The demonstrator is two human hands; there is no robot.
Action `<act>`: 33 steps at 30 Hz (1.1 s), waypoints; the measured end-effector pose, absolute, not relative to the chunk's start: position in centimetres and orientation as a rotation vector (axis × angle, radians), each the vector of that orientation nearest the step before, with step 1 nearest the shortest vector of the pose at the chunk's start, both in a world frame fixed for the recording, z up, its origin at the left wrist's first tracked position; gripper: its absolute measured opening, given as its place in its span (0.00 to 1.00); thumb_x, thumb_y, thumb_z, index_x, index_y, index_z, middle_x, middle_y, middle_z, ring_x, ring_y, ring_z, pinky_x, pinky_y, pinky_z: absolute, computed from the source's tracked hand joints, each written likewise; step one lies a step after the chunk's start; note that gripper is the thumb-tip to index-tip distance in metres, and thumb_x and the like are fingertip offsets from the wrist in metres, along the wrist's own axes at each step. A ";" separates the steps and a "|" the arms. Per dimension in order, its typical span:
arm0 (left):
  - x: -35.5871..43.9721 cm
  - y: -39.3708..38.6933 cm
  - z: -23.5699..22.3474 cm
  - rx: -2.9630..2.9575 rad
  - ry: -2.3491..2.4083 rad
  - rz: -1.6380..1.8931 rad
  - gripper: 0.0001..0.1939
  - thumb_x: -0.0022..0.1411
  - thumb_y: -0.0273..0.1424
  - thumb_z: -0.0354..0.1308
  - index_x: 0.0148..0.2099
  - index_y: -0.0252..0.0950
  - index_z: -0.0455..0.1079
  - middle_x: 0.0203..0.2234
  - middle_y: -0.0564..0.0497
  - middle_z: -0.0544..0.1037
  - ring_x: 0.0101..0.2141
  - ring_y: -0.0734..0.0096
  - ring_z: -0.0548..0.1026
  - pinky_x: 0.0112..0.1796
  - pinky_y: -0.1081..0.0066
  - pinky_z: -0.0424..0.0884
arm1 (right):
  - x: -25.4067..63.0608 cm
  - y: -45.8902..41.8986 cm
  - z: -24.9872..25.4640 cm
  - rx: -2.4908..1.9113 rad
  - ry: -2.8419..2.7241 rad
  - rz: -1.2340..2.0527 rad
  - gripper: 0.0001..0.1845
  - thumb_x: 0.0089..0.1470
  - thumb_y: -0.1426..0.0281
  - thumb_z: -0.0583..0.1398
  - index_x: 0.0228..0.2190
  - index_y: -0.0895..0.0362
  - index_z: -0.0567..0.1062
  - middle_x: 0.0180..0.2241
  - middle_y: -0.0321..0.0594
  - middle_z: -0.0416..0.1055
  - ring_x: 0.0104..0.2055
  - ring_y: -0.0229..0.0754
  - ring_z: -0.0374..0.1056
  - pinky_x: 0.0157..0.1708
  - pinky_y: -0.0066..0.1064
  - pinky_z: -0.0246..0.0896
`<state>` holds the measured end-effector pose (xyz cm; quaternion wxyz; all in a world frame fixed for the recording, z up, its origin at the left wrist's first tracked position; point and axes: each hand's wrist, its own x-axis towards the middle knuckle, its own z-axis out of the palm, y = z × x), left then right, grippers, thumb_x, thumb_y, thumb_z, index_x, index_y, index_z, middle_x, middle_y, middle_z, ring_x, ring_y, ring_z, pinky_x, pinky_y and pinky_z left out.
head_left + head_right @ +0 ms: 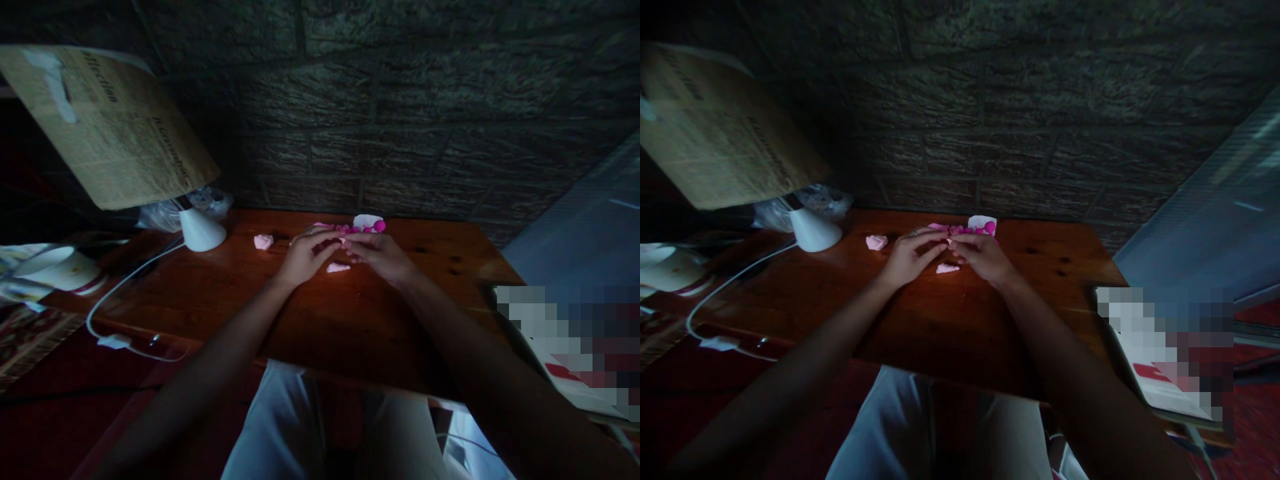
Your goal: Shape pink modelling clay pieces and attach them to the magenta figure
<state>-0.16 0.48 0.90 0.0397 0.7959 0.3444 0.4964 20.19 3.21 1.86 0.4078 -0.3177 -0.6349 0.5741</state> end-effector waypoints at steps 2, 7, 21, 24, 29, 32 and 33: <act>-0.1 0.3 1.0 2.431 1.084 1.493 0.10 0.69 0.28 0.60 0.51 0.39 0.79 0.48 0.44 0.83 0.51 0.63 0.80 0.53 0.59 0.76 | 20.2 3.1 2.0 -0.793 -1.605 1.457 0.18 0.44 0.57 0.74 0.36 0.52 0.86 0.37 0.40 0.82 0.36 0.39 0.75 0.38 0.33 0.74; 0.0 -0.2 1.5 2.430 1.158 1.335 0.07 0.69 0.28 0.59 0.47 0.39 0.78 0.46 0.45 0.84 0.49 0.62 0.80 0.53 0.58 0.75 | 20.2 3.0 1.9 -0.846 -1.657 1.442 0.14 0.47 0.57 0.72 0.33 0.53 0.85 0.33 0.40 0.82 0.32 0.37 0.74 0.36 0.32 0.73; 0.7 0.0 1.6 2.461 1.377 1.272 0.07 0.71 0.29 0.54 0.41 0.37 0.72 0.40 0.45 0.81 0.46 0.61 0.79 0.49 0.61 0.74 | 19.1 2.2 2.4 -0.895 -1.878 0.831 0.09 0.57 0.66 0.62 0.31 0.54 0.83 0.35 0.40 0.83 0.36 0.43 0.77 0.40 0.36 0.71; -0.4 0.4 1.8 2.279 1.658 1.401 0.08 0.71 0.30 0.53 0.42 0.37 0.73 0.40 0.45 0.82 0.43 0.62 0.80 0.48 0.62 0.75 | 18.8 1.2 3.2 -0.922 -1.878 0.672 0.08 0.56 0.68 0.62 0.32 0.52 0.83 0.34 0.39 0.83 0.36 0.46 0.78 0.39 0.36 0.72; -4.5 1.0 2.2 1.907 2.061 1.551 0.10 0.70 0.33 0.54 0.42 0.35 0.76 0.40 0.43 0.84 0.40 0.60 0.82 0.45 0.62 0.77 | 19.2 1.3 3.0 -0.877 -1.832 0.654 0.09 0.56 0.66 0.61 0.34 0.52 0.84 0.36 0.40 0.84 0.38 0.48 0.79 0.42 0.39 0.73; -5.6 1.2 2.1 1.993 2.091 1.355 0.09 0.66 0.31 0.57 0.39 0.38 0.79 0.41 0.44 0.85 0.42 0.59 0.83 0.48 0.61 0.77 | 19.9 2.4 2.3 -0.926 -1.794 0.649 0.10 0.56 0.65 0.62 0.36 0.51 0.85 0.38 0.41 0.84 0.39 0.49 0.79 0.44 0.42 0.73; -5.7 1.2 2.0 2.033 2.103 1.267 0.08 0.64 0.30 0.58 0.38 0.39 0.80 0.41 0.45 0.86 0.42 0.57 0.83 0.48 0.60 0.77 | 20.1 2.7 2.1 -0.954 -1.787 0.648 0.11 0.56 0.65 0.62 0.37 0.51 0.85 0.38 0.41 0.84 0.38 0.49 0.79 0.45 0.42 0.73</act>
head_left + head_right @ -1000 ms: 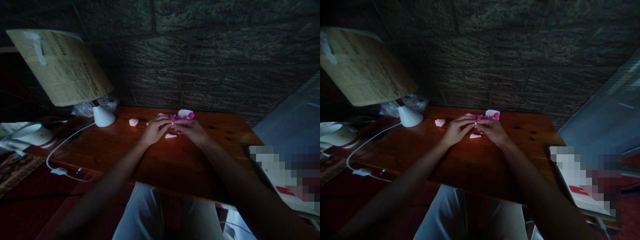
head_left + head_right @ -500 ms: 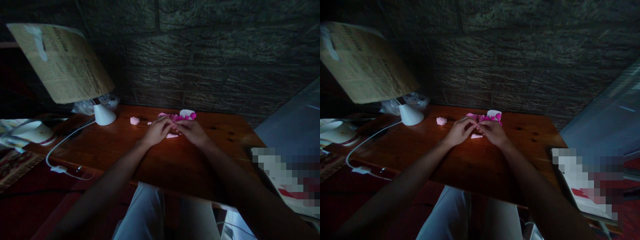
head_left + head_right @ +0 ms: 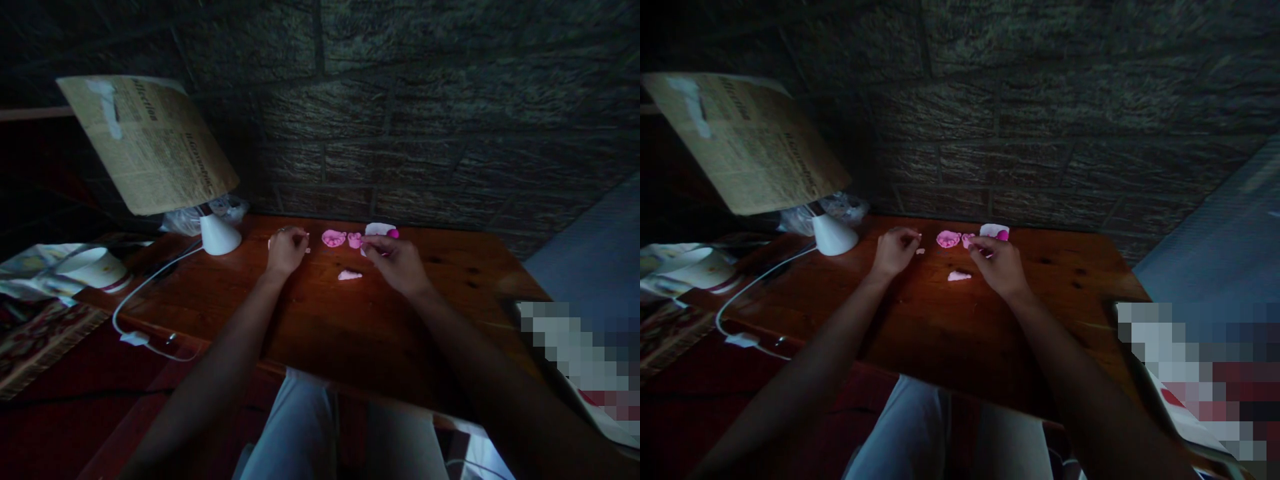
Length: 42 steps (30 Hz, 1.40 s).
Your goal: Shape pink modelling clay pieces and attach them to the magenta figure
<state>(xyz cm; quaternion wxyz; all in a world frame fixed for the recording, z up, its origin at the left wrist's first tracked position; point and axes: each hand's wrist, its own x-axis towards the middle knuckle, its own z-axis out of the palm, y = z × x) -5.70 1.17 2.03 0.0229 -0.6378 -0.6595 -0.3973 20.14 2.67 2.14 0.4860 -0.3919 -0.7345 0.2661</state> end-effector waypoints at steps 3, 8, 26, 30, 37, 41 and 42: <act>-5.4 1.2 1.6 -2.018 -2.118 -0.971 0.08 0.60 0.28 0.60 0.34 0.40 0.81 0.38 0.45 0.86 0.41 0.52 0.84 0.49 0.54 0.76 | 20.5 3.2 1.9 -1.013 -1.782 0.653 0.12 0.58 0.63 0.62 0.38 0.50 0.86 0.37 0.40 0.84 0.37 0.48 0.79 0.42 0.42 0.74; -5.2 1.5 0.8 -2.030 -2.138 -0.831 0.09 0.57 0.27 0.61 0.29 0.43 0.82 0.29 0.46 0.86 0.36 0.50 0.84 0.48 0.52 0.77 | 19.9 2.9 2.0 -0.975 -1.814 0.744 0.11 0.59 0.63 0.62 0.37 0.52 0.85 0.37 0.41 0.84 0.38 0.47 0.78 0.42 0.41 0.74; -4.4 1.2 1.1 -2.074 -2.073 -0.829 0.12 0.59 0.28 0.58 0.39 0.41 0.82 0.35 0.45 0.86 0.41 0.49 0.82 0.49 0.53 0.76 | 19.4 2.7 2.3 -0.936 -1.880 0.916 0.11 0.55 0.62 0.66 0.26 0.55 0.81 0.29 0.39 0.79 0.32 0.42 0.74 0.38 0.35 0.69; -3.2 0.5 2.0 -2.112 -1.826 -1.070 0.12 0.65 0.33 0.56 0.42 0.38 0.81 0.42 0.43 0.85 0.46 0.51 0.81 0.54 0.54 0.74 | 19.3 2.9 2.0 -0.943 -1.794 0.981 0.12 0.55 0.61 0.67 0.25 0.56 0.79 0.29 0.38 0.78 0.31 0.39 0.72 0.35 0.32 0.68; -0.2 -0.6 2.1 -2.440 -1.549 -1.378 0.11 0.66 0.38 0.60 0.43 0.39 0.80 0.39 0.47 0.86 0.39 0.64 0.82 0.44 0.66 0.77 | 19.3 3.2 1.7 -0.880 -1.665 1.239 0.06 0.55 0.65 0.68 0.34 0.54 0.83 0.33 0.35 0.80 0.32 0.37 0.73 0.38 0.32 0.72; 0.1 -0.3 1.7 -2.402 -1.547 -1.550 0.10 0.65 0.36 0.61 0.42 0.37 0.80 0.37 0.48 0.86 0.37 0.66 0.82 0.42 0.68 0.77 | 19.1 3.2 1.8 -0.911 -1.630 1.201 0.10 0.59 0.61 0.65 0.37 0.54 0.84 0.35 0.37 0.81 0.36 0.39 0.75 0.38 0.32 0.74; 0.0 -0.2 1.6 -2.360 -1.570 -1.602 0.09 0.65 0.35 0.61 0.42 0.37 0.80 0.37 0.48 0.86 0.37 0.67 0.82 0.42 0.69 0.77 | 19.0 3.2 1.8 -0.913 -1.616 1.204 0.11 0.60 0.62 0.64 0.39 0.53 0.84 0.37 0.38 0.81 0.38 0.39 0.76 0.38 0.32 0.75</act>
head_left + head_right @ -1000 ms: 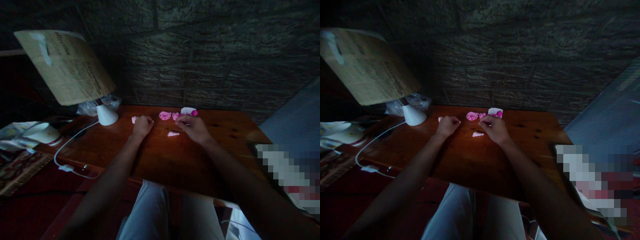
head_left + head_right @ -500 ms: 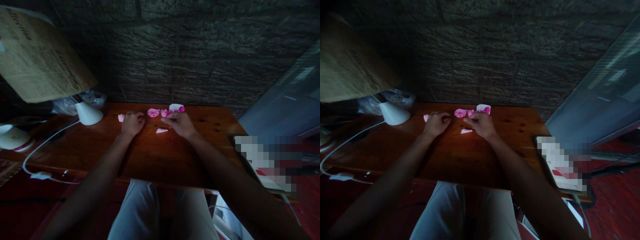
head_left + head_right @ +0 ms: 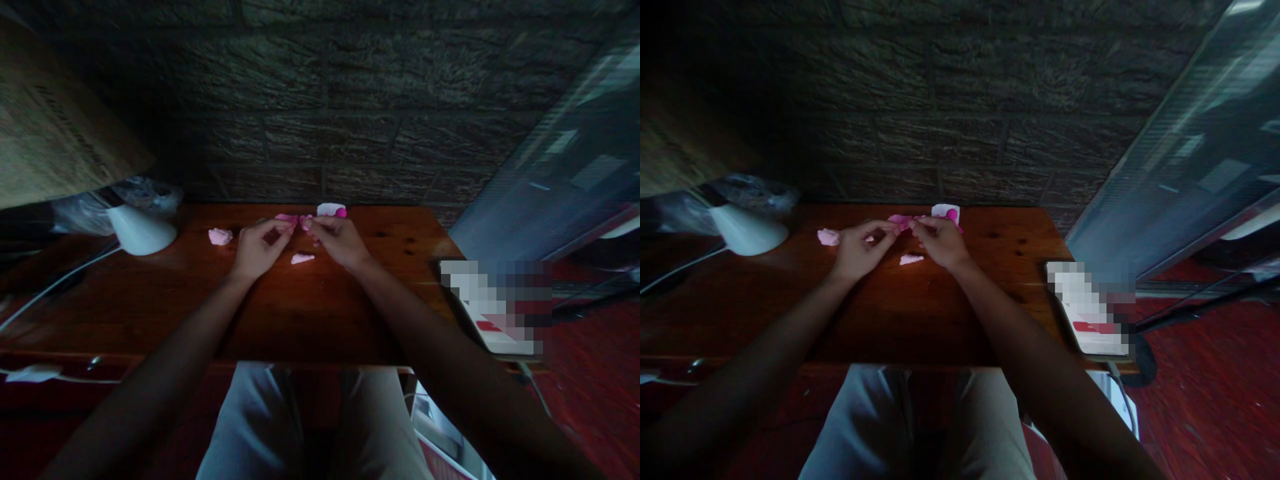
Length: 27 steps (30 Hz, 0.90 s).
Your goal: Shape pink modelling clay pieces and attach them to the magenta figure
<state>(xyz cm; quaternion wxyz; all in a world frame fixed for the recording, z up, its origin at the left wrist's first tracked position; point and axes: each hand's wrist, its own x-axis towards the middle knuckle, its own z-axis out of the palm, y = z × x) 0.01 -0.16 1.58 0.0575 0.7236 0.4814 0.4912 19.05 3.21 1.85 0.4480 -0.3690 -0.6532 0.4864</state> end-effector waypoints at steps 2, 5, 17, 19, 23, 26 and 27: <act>-0.4 0.2 1.4 2.101 1.498 1.573 0.09 0.64 0.34 0.61 0.41 0.36 0.80 0.37 0.48 0.86 0.37 0.67 0.82 0.41 0.70 0.77 | 18.9 3.2 1.8 -0.890 -1.600 1.227 0.11 0.59 0.64 0.65 0.42 0.52 0.84 0.42 0.39 0.82 0.41 0.41 0.76 0.39 0.33 0.76; -0.8 0.7 1.1 2.015 1.551 1.646 0.08 0.63 0.33 0.62 0.40 0.36 0.81 0.36 0.48 0.86 0.36 0.67 0.82 0.39 0.70 0.76 | 18.9 3.3 1.5 -0.840 -1.603 1.249 0.11 0.55 0.67 0.67 0.42 0.52 0.84 0.44 0.39 0.82 0.42 0.43 0.77 0.40 0.35 0.76; -0.6 0.7 0.8 2.014 1.463 1.676 0.07 0.63 0.31 0.63 0.40 0.36 0.81 0.35 0.48 0.86 0.35 0.68 0.82 0.38 0.70 0.76 | 19.0 3.7 1.0 -0.878 -1.553 1.186 0.13 0.48 0.69 0.69 0.39 0.55 0.82 0.35 0.40 0.81 0.33 0.40 0.74 0.37 0.36 0.71; -0.6 0.6 0.8 2.004 1.434 1.681 0.07 0.63 0.32 0.64 0.40 0.36 0.80 0.35 0.48 0.86 0.34 0.68 0.82 0.38 0.70 0.76 | 18.9 3.6 1.1 -0.883 -1.542 1.188 0.13 0.48 0.70 0.69 0.39 0.55 0.81 0.35 0.39 0.81 0.34 0.40 0.74 0.37 0.35 0.71; 0.0 0.2 1.2 1.982 1.294 1.642 0.07 0.62 0.33 0.66 0.41 0.35 0.80 0.36 0.47 0.86 0.35 0.69 0.82 0.40 0.69 0.78 | 18.8 3.4 1.4 -0.855 -1.534 1.214 0.10 0.48 0.72 0.68 0.35 0.55 0.80 0.36 0.40 0.80 0.36 0.41 0.74 0.35 0.34 0.70; 0.5 0.1 1.4 1.929 1.100 1.598 0.10 0.61 0.34 0.68 0.43 0.34 0.80 0.39 0.46 0.86 0.38 0.68 0.82 0.44 0.67 0.78 | 18.8 3.3 1.6 -0.799 -1.529 1.269 0.09 0.47 0.71 0.68 0.34 0.55 0.77 0.34 0.39 0.78 0.35 0.41 0.72 0.32 0.33 0.69; 0.6 0.1 1.4 1.905 1.044 1.573 0.11 0.61 0.34 0.68 0.44 0.34 0.80 0.40 0.45 0.86 0.40 0.68 0.82 0.45 0.67 0.79 | 18.8 3.3 1.6 -0.778 -1.522 1.284 0.10 0.46 0.70 0.69 0.33 0.55 0.76 0.33 0.38 0.77 0.34 0.40 0.72 0.32 0.33 0.69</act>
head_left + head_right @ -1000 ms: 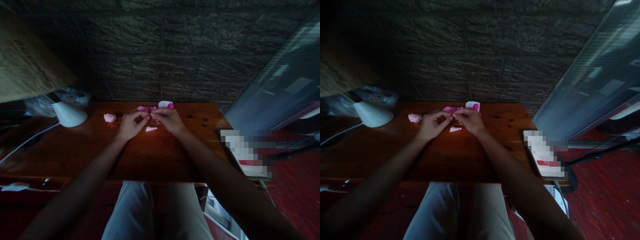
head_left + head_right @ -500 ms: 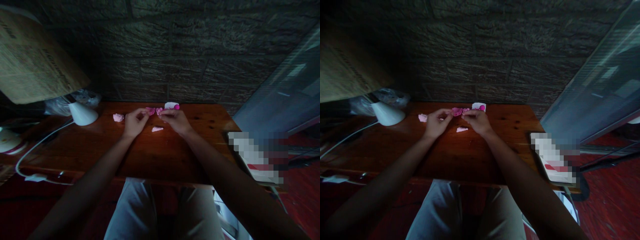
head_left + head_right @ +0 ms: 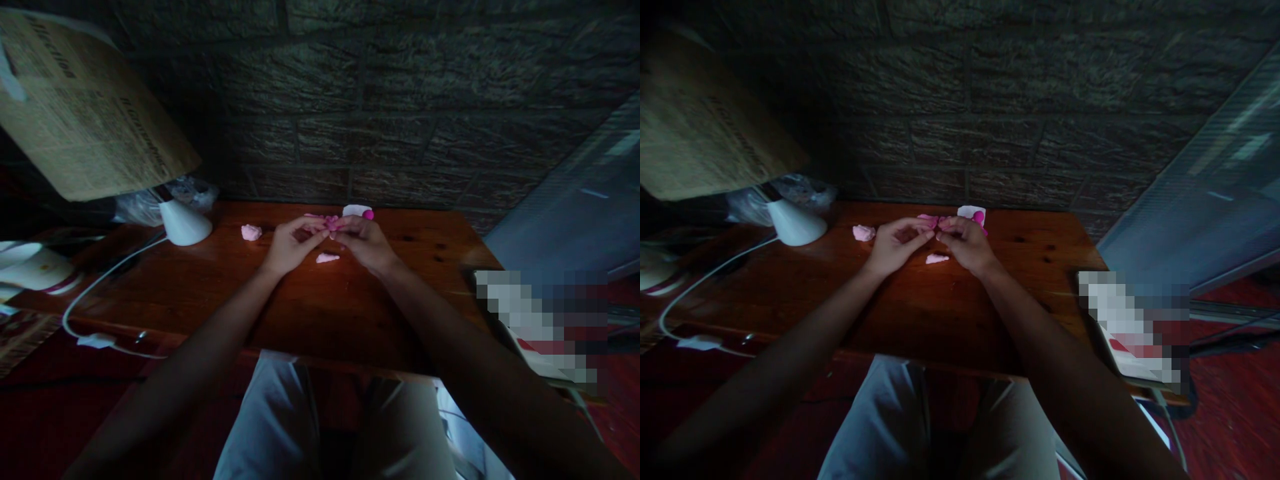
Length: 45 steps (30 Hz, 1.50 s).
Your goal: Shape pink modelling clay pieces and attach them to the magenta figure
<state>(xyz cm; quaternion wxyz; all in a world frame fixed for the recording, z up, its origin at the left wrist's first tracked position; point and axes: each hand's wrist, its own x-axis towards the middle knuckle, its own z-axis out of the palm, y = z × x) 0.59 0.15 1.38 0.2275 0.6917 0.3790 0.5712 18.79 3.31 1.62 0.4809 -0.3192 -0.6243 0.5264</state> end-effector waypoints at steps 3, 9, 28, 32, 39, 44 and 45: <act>0.8 0.2 1.2 1.853 0.954 1.455 0.12 0.62 0.35 0.67 0.46 0.35 0.80 0.41 0.44 0.85 0.40 0.67 0.83 0.43 0.67 0.80 | 18.8 3.3 1.8 -0.718 -1.518 1.290 0.15 0.45 0.65 0.72 0.28 0.54 0.71 0.30 0.35 0.74 0.32 0.39 0.70 0.31 0.31 0.68; 0.7 0.0 1.1 1.756 0.858 1.290 0.14 0.59 0.36 0.70 0.46 0.37 0.79 0.38 0.48 0.86 0.34 0.69 0.83 0.37 0.69 0.81 | 18.9 3.0 1.7 -0.672 -1.490 1.428 0.21 0.42 0.58 0.75 0.28 0.54 0.71 0.27 0.34 0.74 0.29 0.37 0.71 0.31 0.32 0.70; 0.1 0.7 1.0 1.720 1.027 1.425 0.14 0.60 0.41 0.69 0.41 0.36 0.80 0.33 0.47 0.84 0.28 0.72 0.79 0.25 0.74 0.74 | 19.0 2.7 1.9 -0.944 -1.424 1.405 0.05 0.54 0.68 0.69 0.34 0.55 0.81 0.34 0.40 0.82 0.34 0.39 0.78 0.34 0.32 0.75; 0.1 0.7 1.1 1.671 1.039 1.441 0.14 0.58 0.40 0.71 0.43 0.37 0.81 0.37 0.46 0.85 0.28 0.73 0.79 0.25 0.73 0.73 | 19.1 3.0 1.6 -0.949 -1.489 1.303 0.05 0.55 0.67 0.68 0.33 0.55 0.81 0.33 0.40 0.81 0.32 0.39 0.76 0.32 0.32 0.74; 0.0 0.8 0.9 1.644 1.080 1.509 0.10 0.58 0.37 0.71 0.40 0.38 0.83 0.40 0.45 0.86 0.31 0.71 0.80 0.26 0.72 0.73 | 19.0 2.8 1.5 -0.936 -1.558 1.272 0.08 0.56 0.63 0.68 0.34 0.55 0.81 0.30 0.39 0.80 0.27 0.38 0.73 0.32 0.34 0.73; 0.2 0.8 0.7 1.581 1.076 1.526 0.10 0.54 0.37 0.73 0.38 0.39 0.83 0.39 0.47 0.86 0.32 0.70 0.80 0.27 0.72 0.73 | 19.1 2.6 1.6 -0.927 -1.603 1.248 0.09 0.57 0.62 0.67 0.34 0.55 0.81 0.30 0.40 0.79 0.28 0.39 0.74 0.32 0.34 0.74; 0.2 0.8 0.7 1.577 1.078 1.525 0.10 0.54 0.37 0.73 0.38 0.38 0.83 0.39 0.46 0.86 0.32 0.69 0.80 0.27 0.72 0.74 | 19.1 2.6 1.7 -0.925 -1.604 1.246 0.09 0.57 0.62 0.67 0.33 0.55 0.81 0.30 0.39 0.80 0.28 0.38 0.74 0.32 0.34 0.74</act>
